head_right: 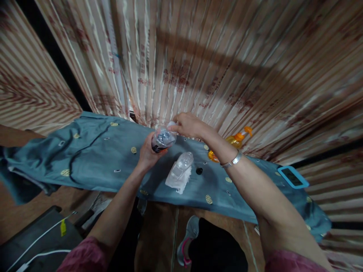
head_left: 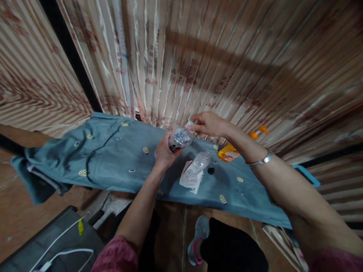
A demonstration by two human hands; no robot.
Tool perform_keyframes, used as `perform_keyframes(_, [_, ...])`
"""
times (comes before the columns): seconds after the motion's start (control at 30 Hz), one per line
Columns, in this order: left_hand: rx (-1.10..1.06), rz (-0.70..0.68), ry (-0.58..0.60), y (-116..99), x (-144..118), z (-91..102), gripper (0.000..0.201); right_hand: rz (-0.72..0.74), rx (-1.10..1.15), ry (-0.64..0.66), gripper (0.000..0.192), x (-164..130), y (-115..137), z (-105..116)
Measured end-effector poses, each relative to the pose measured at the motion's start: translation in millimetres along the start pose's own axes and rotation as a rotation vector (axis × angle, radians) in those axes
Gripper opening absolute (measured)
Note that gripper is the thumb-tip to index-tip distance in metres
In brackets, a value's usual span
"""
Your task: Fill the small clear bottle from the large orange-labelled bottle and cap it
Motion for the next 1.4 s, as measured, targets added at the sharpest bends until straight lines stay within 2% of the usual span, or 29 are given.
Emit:
perform_keyframes(0.1, [-0.013, 0.005, 0.008, 0, -1, -0.3, 0.092, -0.030, -0.047, -0.035, 0.044, 4, -2, 0])
perform_keyframes(0.17, [-0.017, 0.010, 0.006, -1, -1, 0.4, 0.090, -0.037, -0.073, -0.057, 0.048, 5, -1, 0])
perform_keyframes(0.43, [-0.084, 0.076, 0.006, 2, -6, -3.7, 0.087, -0.081, -0.134, -0.111, 0.054, 7, 8, 1])
perform_keyframes(0.63, [-0.124, 0.128, -0.002, 7, -2, -2.7, 0.092, -0.127, -0.080, -0.184, 0.049, 8, 16, 0])
perform_keyframes(0.73, [-0.138, 0.149, 0.019, 10, -2, -4.8, 0.095, -0.138, 0.014, -0.270, 0.046, -6, 11, 4])
perform_keyframes(0.87, [-0.169, 0.199, 0.036, 19, -3, -10.4, 0.098, -0.154, 0.224, -0.504, 0.065, -52, -13, 7])
perform_keyframes(0.93, [-0.187, 0.220, 0.028, 25, -4, -12.2, 0.098, -0.168, 0.366, -0.617, 0.076, -81, -30, -5])
perform_keyframes(1.0, [-0.194, 0.250, 0.028, 32, -3, -14.1, 0.098, -0.208, 0.512, -0.708, 0.084, -107, -47, -27])
perform_keyframes(1.1, [-0.214, 0.269, 0.042, 38, -3, -15.2, 0.096, -0.271, 0.717, -0.791, 0.077, -137, -62, -72])
perform_keyframes(1.2, [-0.243, 0.252, 0.041, 41, -3, -11.9, 0.094, -0.309, 0.858, -0.856, 0.065, -155, -65, -109])
perform_keyframes(1.3, [-0.238, 0.223, 0.024, 42, -3, -5.5, 0.102, -0.328, 0.953, -0.908, 0.060, -167, -66, -127])
perform_keyframes(1.4, [-0.216, 0.170, 0.009, 40, -4, 0.9, 0.108, -0.329, 1.020, -0.938, 0.058, -171, -68, -135])
Point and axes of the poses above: each hand's wrist, its own x-axis towards the middle knuckle, its own z-axis out of the back of the hand, y = z × x, the point moved 9 cm from there along x, towards the middle knuckle, and after that the axes turned 5 degrees about z, right-handed, at the moved point
